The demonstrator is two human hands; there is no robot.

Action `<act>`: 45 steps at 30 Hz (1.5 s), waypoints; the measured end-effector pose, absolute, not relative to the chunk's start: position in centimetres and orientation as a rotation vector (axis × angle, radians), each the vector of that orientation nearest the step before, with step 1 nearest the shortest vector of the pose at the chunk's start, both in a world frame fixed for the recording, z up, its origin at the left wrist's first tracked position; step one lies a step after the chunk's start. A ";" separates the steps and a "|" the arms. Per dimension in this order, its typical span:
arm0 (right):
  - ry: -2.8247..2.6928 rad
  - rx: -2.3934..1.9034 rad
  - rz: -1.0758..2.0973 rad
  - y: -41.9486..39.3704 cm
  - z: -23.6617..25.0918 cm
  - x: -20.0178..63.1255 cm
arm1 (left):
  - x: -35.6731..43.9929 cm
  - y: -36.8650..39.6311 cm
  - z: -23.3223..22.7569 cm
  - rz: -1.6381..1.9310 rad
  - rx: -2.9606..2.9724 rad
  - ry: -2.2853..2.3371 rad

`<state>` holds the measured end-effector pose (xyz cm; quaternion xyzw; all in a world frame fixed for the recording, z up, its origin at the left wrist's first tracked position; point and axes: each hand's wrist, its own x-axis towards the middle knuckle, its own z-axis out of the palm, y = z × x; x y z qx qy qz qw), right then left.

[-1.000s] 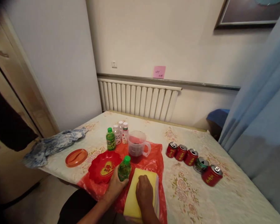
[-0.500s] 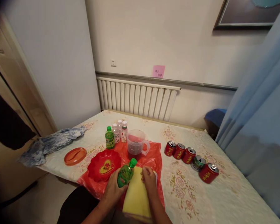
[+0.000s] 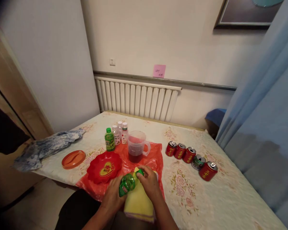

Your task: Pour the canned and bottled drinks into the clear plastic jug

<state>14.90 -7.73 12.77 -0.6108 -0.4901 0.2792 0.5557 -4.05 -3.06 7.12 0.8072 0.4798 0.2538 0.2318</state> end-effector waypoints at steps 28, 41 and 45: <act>-0.906 -1.216 0.979 -10.0 12.3 15.2 | -4.4 -3.8 6.8 0.712 2.182 1.219; -0.732 -1.134 1.043 -10.7 12.0 14.5 | -4.7 -4.1 7.7 0.738 2.113 1.177; -0.693 -1.098 1.073 -10.7 11.7 14.5 | -4.7 -4.0 7.5 0.741 2.097 1.183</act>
